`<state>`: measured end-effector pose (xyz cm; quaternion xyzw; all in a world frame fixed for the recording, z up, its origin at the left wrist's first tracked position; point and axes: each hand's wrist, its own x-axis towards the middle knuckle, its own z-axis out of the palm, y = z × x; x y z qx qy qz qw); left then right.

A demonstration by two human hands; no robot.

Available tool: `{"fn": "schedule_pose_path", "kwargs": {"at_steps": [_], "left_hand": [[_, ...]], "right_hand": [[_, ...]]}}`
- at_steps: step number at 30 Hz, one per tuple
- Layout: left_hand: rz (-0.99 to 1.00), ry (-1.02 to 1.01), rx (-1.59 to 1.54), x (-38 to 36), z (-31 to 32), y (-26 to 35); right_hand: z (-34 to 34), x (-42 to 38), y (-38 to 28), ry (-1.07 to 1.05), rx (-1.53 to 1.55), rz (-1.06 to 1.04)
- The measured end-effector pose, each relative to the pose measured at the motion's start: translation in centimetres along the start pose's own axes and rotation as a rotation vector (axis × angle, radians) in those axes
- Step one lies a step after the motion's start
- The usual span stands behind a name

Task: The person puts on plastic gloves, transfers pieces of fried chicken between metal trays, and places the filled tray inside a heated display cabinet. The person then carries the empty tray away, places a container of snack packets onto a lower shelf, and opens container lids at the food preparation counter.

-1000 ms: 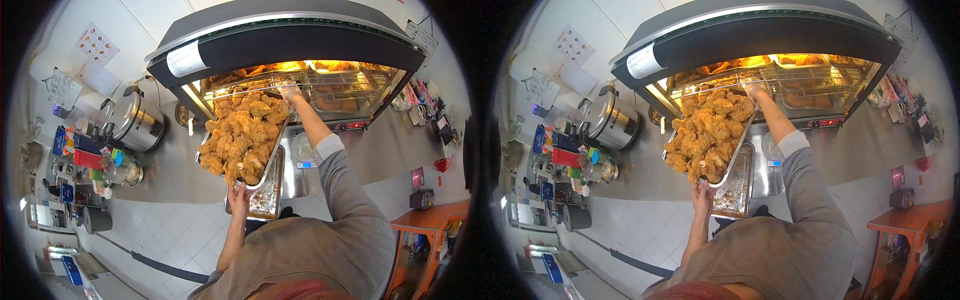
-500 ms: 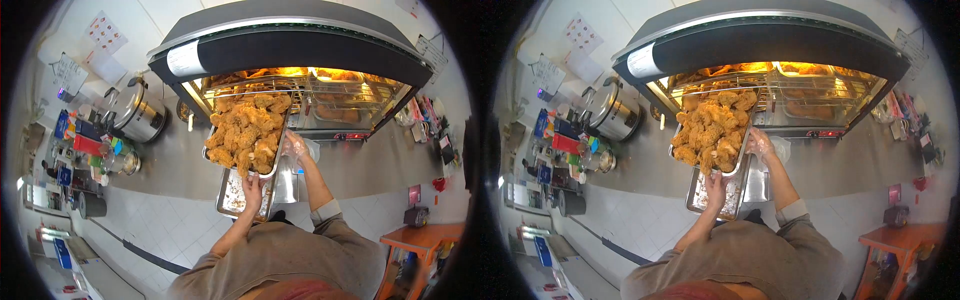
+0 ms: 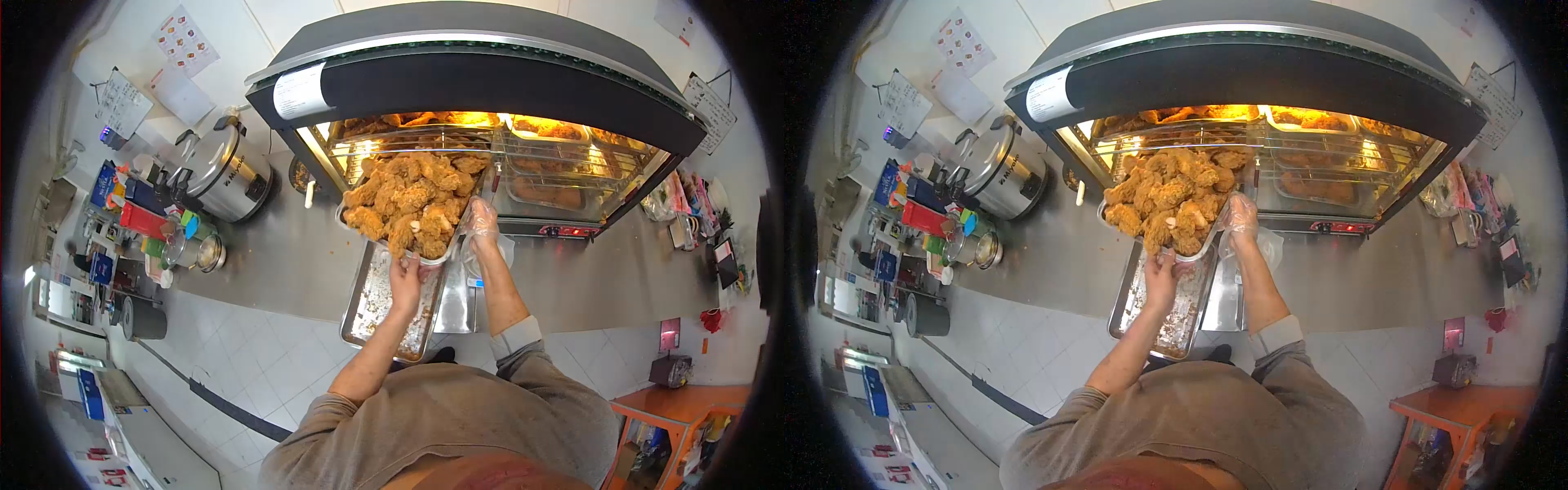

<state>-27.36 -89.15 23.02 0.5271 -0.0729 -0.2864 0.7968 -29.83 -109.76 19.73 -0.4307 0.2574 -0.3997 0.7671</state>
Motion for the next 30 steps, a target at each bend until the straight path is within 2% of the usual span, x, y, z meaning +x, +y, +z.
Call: {"fn": "schedule_pose_path", "kwargs": {"at_steps": [3, 4, 11, 12, 13, 15, 16, 19, 20, 23, 24, 27, 28, 29, 30], "left_hand": [[0.067, -0.071, 0.091, 3.1, -1.6, 2.3], [0.035, -0.102, 0.083, 4.7, -2.5, 2.9], [-0.087, -0.162, 0.122, 16.5, -8.3, 6.3], [-0.095, -0.163, 0.127, 17.2, -8.8, 6.4], [-0.088, -0.104, 0.051, 17.0, -8.5, 6.6], [-0.077, 0.023, -0.102, 15.6, -8.2, 6.6], [-0.015, 0.084, -0.083, 14.1, -8.5, 6.0], [-0.049, 0.042, -0.021, 8.9, -11.0, 4.4], [-0.120, 0.033, -0.035, 7.0, -12.0, 4.0], [-0.260, -0.024, 0.026, 2.1, -15.8, 2.2], [-0.290, -0.006, 0.028, 0.6, -17.1, 1.9], [-0.386, 0.132, 0.026, -4.0, -20.7, 0.7], [-0.391, 0.159, -0.018, -4.7, -21.5, 0.1], [-0.404, 0.217, -0.061, -6.7, -22.8, -0.3], [-0.477, 0.266, -0.026, -7.7, -24.3, -1.3]], "right_hand": [[1.6, -0.6, 1.1, 0.134, 0.098, 0.024], [2.0, -0.3, 1.4, 0.148, 0.058, 0.067], [6.6, -0.2, 2.6, 0.036, 0.358, 0.196], [7.8, 0.1, 2.9, 0.082, 0.405, 0.212], [8.8, 0.2, 3.2, 0.051, 0.445, 0.191], [11.4, 1.1, 4.3, 0.160, 0.472, 0.201], [12.3, 1.6, 4.5, 0.154, 0.470, 0.215], [14.1, 5.0, 8.2, 0.169, 0.505, 0.167], [14.0, 6.5, 9.1, 0.139, 0.497, 0.190], [12.6, 7.5, 7.6, -0.083, 0.767, 0.516], [10.8, 7.6, 8.1, -0.202, 0.784, 0.443], [10.0, -1.8, 0.0, 0.276, 0.747, 0.543], [5.3, 1.6, 5.3, 0.063, 1.039, 0.419], [2.0, 3.9, 7.7, 0.004, 1.327, 0.486], [1.2, 5.1, 8.2, 0.039, 1.333, 0.478]]}}
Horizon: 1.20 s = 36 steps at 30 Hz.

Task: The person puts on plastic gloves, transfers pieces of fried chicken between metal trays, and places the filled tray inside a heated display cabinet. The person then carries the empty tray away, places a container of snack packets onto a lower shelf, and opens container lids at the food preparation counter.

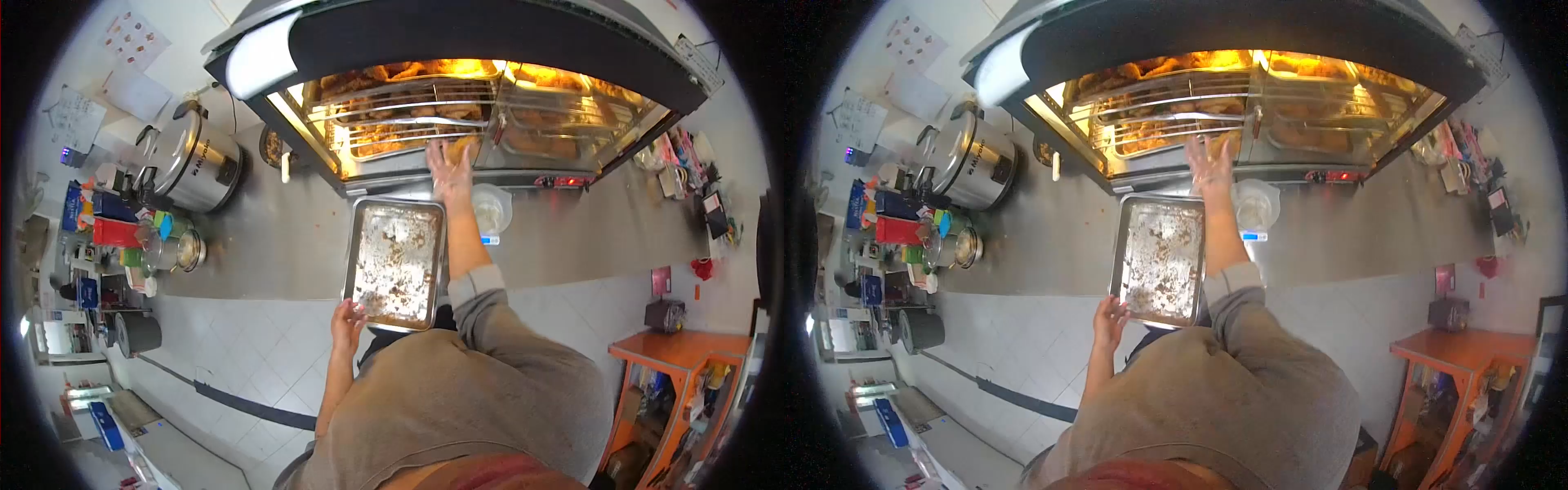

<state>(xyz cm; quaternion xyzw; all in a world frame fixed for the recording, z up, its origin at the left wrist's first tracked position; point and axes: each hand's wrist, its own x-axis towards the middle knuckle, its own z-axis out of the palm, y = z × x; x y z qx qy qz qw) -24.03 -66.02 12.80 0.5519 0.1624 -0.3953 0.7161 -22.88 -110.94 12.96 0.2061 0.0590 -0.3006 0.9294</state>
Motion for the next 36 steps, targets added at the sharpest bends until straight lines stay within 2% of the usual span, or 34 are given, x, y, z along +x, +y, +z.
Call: {"fn": "schedule_pose_path", "kwargs": {"at_steps": [2, 7, 10, 12, 14, 17, 20, 23, 24, 27, 28, 31, 32, 35, 36], "left_hand": [[-0.025, 0.027, 0.026, -0.7, -1.4, -1.0], [-0.136, 0.040, 0.043, -1.6, -1.2, -2.0], [-0.189, 0.022, 0.078, -0.8, -1.3, -1.7], [-0.189, -0.011, 0.097, 0.0, -1.3, -1.3], [-0.170, -0.038, 0.116, 0.4, -1.8, -0.9], [-0.156, -0.034, 0.138, 0.7, -2.1, -0.3], [-0.141, -0.035, 0.118, 0.8, -2.5, 0.1], [-0.139, -0.021, 0.118, 0.2, -3.5, 0.1], [-0.142, -0.011, 0.108, 0.0, -4.0, 0.0], [-0.128, 0.003, 0.092, -1.1, -5.8, -0.5], [-0.133, 0.023, 0.089, -1.3, -6.2, -0.6], [-0.127, 0.067, 0.072, -1.4, -7.0, -1.0], [-0.120, 0.070, 0.072, -1.4, -7.3, -1.0], [-0.105, 0.053, 0.072, -1.5, -7.2, -0.9], [-0.104, 0.045, 0.072, -1.6, -7.1, -0.9]], "right_hand": [[0.5, 0.9, 0.0, 0.090, -0.229, -0.147], [-1.0, -1.3, 0.6, 0.175, -0.603, -0.284], [-1.5, -6.1, 3.2, 0.114, -0.899, -0.391], [-1.5, -6.0, 4.3, -0.056, -1.320, -0.701], [1.6, -5.4, 6.5, -0.332, -1.704, -1.141], [8.4, -4.1, 6.9, -0.512, -2.274, -1.353], [11.0, -1.0, 6.3, -0.624, -2.777, -1.815], [10.0, 3.6, 5.1, -0.157, -2.992, -1.417], [9.3, 4.7, 4.6, -0.301, -2.681, -1.177], [12.8, -0.5, 7.8, -0.341, -3.119, -1.121], [11.7, -0.5, 7.3, -0.392, -3.131, -1.297], [9.7, 0.1, 7.3, -0.282, -3.001, -1.626], [9.4, 0.4, 7.2, -0.289, -2.917, -1.606], [9.1, -1.3, 8.3, -0.279, -2.852, -1.879], [8.2, -0.3, 7.2, -0.173, -3.023, -1.689]]}}
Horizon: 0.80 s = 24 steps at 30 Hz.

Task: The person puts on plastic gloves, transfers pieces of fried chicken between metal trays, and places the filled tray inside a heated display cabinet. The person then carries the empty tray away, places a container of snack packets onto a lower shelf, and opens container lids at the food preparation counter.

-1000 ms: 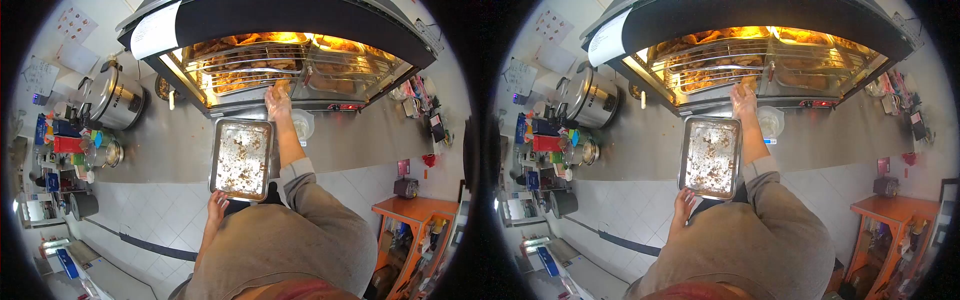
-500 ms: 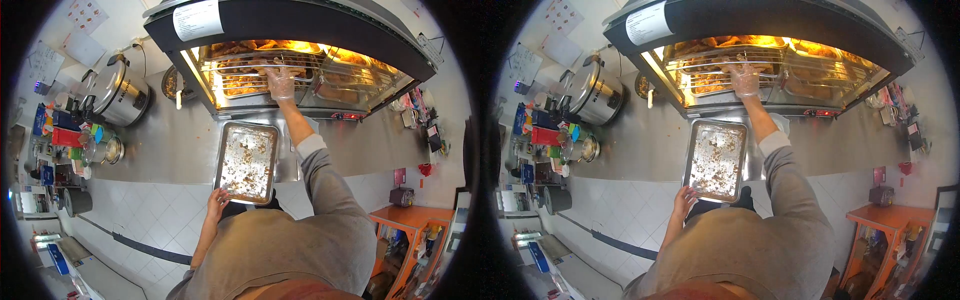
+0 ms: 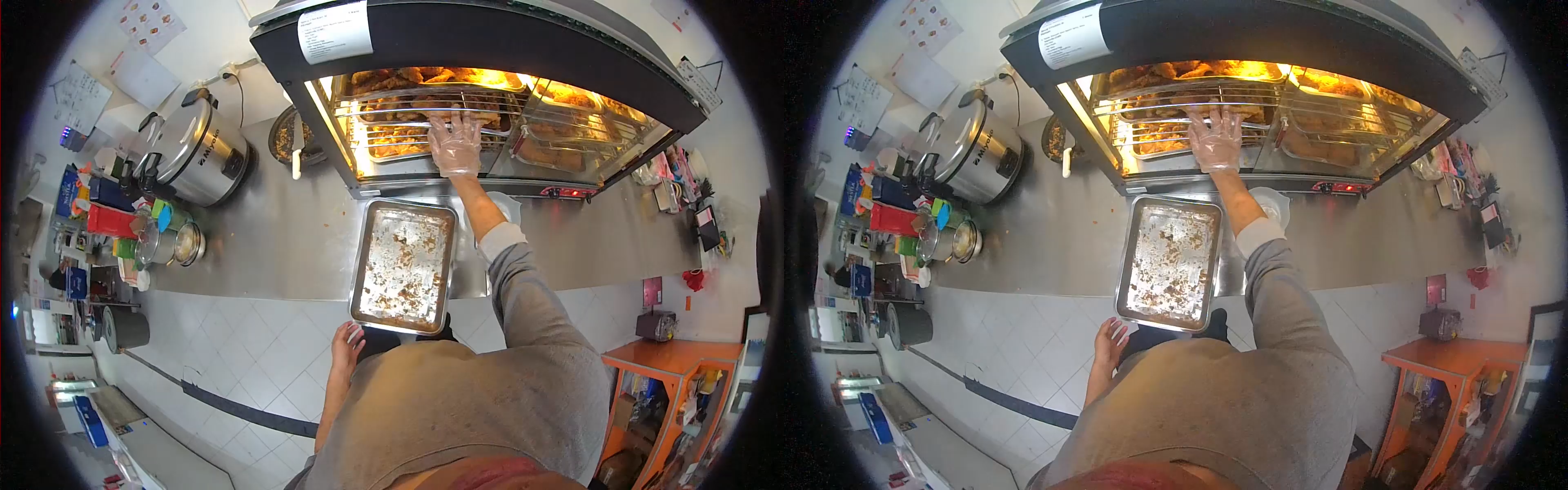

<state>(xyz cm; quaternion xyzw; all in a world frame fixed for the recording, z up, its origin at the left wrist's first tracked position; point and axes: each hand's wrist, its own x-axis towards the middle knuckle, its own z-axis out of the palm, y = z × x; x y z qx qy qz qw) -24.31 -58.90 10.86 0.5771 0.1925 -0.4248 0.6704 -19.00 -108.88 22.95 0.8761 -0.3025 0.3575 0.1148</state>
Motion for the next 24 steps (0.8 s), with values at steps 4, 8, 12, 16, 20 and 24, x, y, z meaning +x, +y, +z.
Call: {"fn": "schedule_pose_path", "kwargs": {"at_steps": [4, 8, 12, 16, 20, 24], "left_hand": [[0.000, -0.016, 0.004, -0.4, 0.8, -0.1], [0.011, -0.033, 0.030, -0.4, 1.8, -0.5], [0.035, -0.047, 0.052, 0.7, 1.5, -1.7], [0.043, 0.043, 0.001, 0.3, 2.3, -1.8], [0.002, 0.045, 0.009, 0.3, 1.0, -3.1], [-0.044, 0.050, 0.044, -0.6, 0.4, -2.9]], "right_hand": [[0.5, 1.3, 0.3, -0.250, -0.020, 0.042], [-0.1, 3.3, 2.2, -0.498, -0.058, 0.062], [-4.5, 2.4, 2.3, -0.256, 0.145, -0.058], [-4.5, -4.6, 4.7, 0.180, 0.496, -0.005], [-7.5, -5.9, 6.0, 0.438, 0.373, 0.400], [-7.9, -3.6, 6.4, 0.468, 0.472, 0.554]]}}
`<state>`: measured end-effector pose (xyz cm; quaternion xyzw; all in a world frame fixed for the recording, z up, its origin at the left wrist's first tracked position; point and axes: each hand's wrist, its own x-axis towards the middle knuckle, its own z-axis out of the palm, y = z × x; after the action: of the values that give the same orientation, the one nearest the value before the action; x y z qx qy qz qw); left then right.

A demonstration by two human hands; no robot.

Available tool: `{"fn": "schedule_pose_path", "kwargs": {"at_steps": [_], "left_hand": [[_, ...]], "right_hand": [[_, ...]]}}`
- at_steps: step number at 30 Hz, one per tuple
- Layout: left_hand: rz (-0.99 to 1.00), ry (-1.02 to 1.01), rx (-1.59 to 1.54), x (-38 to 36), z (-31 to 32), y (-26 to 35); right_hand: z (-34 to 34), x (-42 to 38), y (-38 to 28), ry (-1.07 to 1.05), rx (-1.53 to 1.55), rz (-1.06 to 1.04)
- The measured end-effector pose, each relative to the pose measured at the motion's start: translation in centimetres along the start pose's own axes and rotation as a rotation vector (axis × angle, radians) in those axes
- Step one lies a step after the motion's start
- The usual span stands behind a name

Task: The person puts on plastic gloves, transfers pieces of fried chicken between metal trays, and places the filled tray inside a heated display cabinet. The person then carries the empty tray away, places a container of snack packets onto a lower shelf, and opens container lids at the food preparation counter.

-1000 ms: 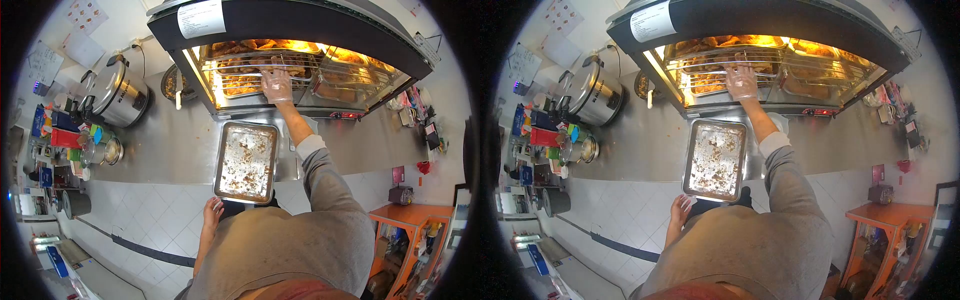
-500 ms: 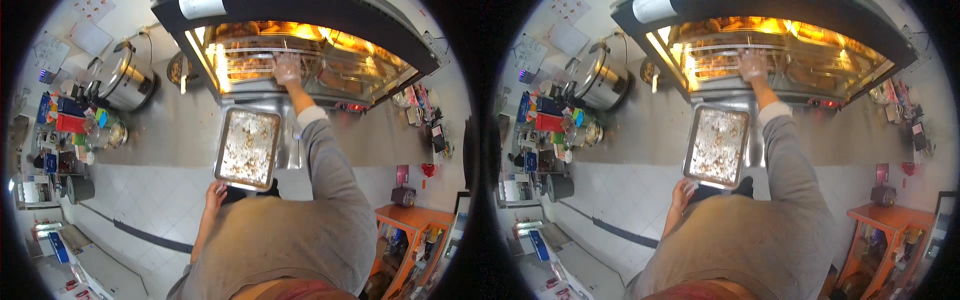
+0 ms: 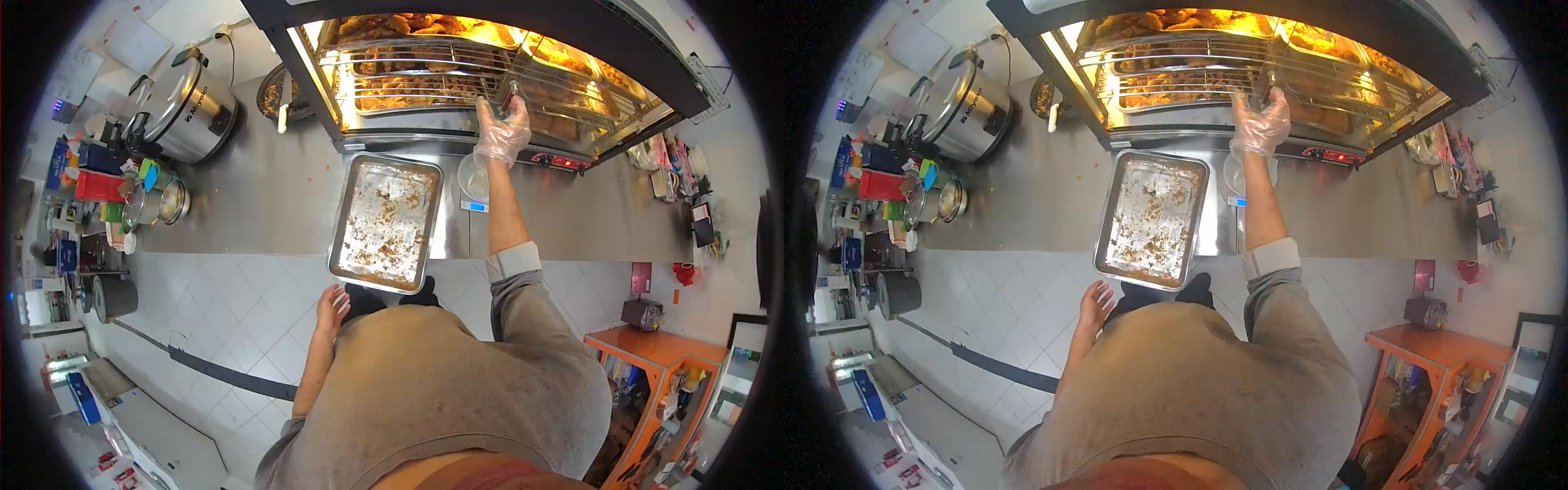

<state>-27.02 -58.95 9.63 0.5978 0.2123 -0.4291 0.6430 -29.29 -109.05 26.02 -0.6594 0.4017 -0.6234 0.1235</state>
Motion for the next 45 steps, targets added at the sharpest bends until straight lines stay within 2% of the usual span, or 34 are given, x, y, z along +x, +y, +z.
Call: {"fn": "schedule_pose_path", "kwargs": {"at_steps": [2, 5, 6, 7, 9, 11, 13, 15, 16, 18, 20, 22, 23, 24, 25, 26, 27, 28, 29, 30, 31, 32, 34, 35, 36, 37, 39, 40, 42, 43, 45], "left_hand": [[0.010, 0.012, -0.029, -0.3, -0.5, -0.2], [0.005, 0.020, -0.014, -0.2, -0.3, -0.5], [-0.001, 0.022, 0.002, -0.1, -0.3, -0.5], [0.013, -0.005, 0.052, -0.3, -0.1, -0.3], [0.041, -0.059, 0.151, -0.5, 0.4, 0.5], [0.077, -0.089, 0.213, -1.1, 0.8, 1.2], [0.102, -0.174, 0.349, -1.7, 0.4, 1.5], [0.116, -0.317, 0.565, -2.7, -0.8, 1.2], [0.034, -0.391, 0.709, -3.1, -1.5, 0.8], [0.000, -0.482, 0.942, -4.8, -3.0, -0.8], [-0.154, -0.442, 1.075, -3.8, -7.4, -4.6], [-0.137, -0.351, 0.959, -3.5, -12.2, -8.7], [-0.184, -0.317, 0.831, -4.5, -14.2, -10.2], [-0.227, -0.280, 0.703, -5.5, -16.2, -11.7], [-0.313, -0.256, 0.507, -6.6, -17.5, -12.2], [-0.336, -0.241, 0.403, -7.5, -19.4, -13.0], [-0.338, -0.217, 0.361, -8.2, -21.8, -14.0], [-0.337, -0.191, 0.335, -9.1, -24.0, -15.5], [-0.336, -0.162, 0.329, -9.5, -26.5, -17.3], [-0.337, -0.132, 0.344, -9.8, -29.2, -19.0], [-0.335, -0.101, 0.371, -10.0, -32.2, -20.8], [-0.338, -0.069, 0.414, -10.1, -35.3, -22.6], [-0.372, -0.036, 0.572, -10.0, -41.7, -25.9], [-0.389, -0.045, 0.693, -9.1, -45.0, -27.3], [-0.401, -0.082, 0.838, -8.1, -48.2, -28.1], [-0.398, -0.128, 0.982, -6.6, -51.5, -28.3], [-0.333, -0.159, 1.175, -4.8, -56.0, -24.9], [-0.178, 0.131, 1.293, -4.0, -58.3, -23.3], [-0.339, 0.208, 0.776, 0.1, -60.2, -15.4], [-0.281, 0.185, 0.659, 1.1, -60.5, -11.0], [-0.077, 0.206, 0.673, 3.3, -59.7, -1.9]], "right_hand": [[0.4, -0.4, 0.9, -0.085, 0.091, 0.115], [2.0, -1.8, 0.8, -0.178, 0.208, 0.161], [3.1, -2.6, 0.5, -0.142, 0.290, 0.111], [2.0, -2.6, -2.1, -0.255, 0.321, 0.101], [4.1, -4.8, -3.1, -0.383, 0.359, 0.173], [5.0, -6.2, -5.8, -0.486, 0.485, 0.101], [6.4, -7.6, -8.2, -0.509, 0.442, -0.083], [7.6, -9.0, -10.5, -0.618, 0.379, -0.028], [7.8, -9.4, -11.6, -0.660, 0.404, -0.077], [8.8, -10.5, -13.2, -0.778, 0.342, -0.127], [9.5, -11.4, -14.6, -0.909, 0.308, -0.251], [9.6, -12.8, -14.7, -1.002, 0.385, -0.387], [9.8, -14.1, -13.1, -1.086, 0.483, -0.386], [5.5, -12.7, -15.1, -1.235, 0.361, -0.233], [2.6, -12.8, -14.5, -1.238, 0.278, -0.205], [1.5, -15.8, -11.2, -0.934, 0.256, -0.241], [-2.3, -17.5, -10.1, -0.805, 0.131, -0.097], [-2.7, -23.0, -2.8, -0.620, 0.051, 0.069], [-7.1, -23.7, -3.2, -0.697, -0.208, 0.329], [-8.8, -29.4, 2.7, -0.501, -0.513, 0.201], [-10.9, -32.7, 7.5, -0.722, -0.478, 0.417], [-12.6, -34.8, 9.4, -0.938, -0.439, 0.638], [-15.3, -35.8, 6.4, -1.129, -0.100, 0.945], [-16.3, -35.3, 4.8, -1.202, 0.084, 1.094], [-16.8, -35.0, 0.9, -1.146, 0.055, 1.173], [-16.6, -36.5, 1.6, -1.040, 0.027, 1.063], [-15.0, -40.1, 3.5, -0.825, -0.007, 0.833], [-15.3, -40.6, 1.1, -0.786, -0.045, 0.780], [-16.7, -40.5, -5.0, -0.718, -0.126, 0.675], [-17.4, -41.2, -6.6, -0.745, -0.001, 0.710], [-18.2, -42.7, -9.7, -0.788, 0.263, 0.770]]}}
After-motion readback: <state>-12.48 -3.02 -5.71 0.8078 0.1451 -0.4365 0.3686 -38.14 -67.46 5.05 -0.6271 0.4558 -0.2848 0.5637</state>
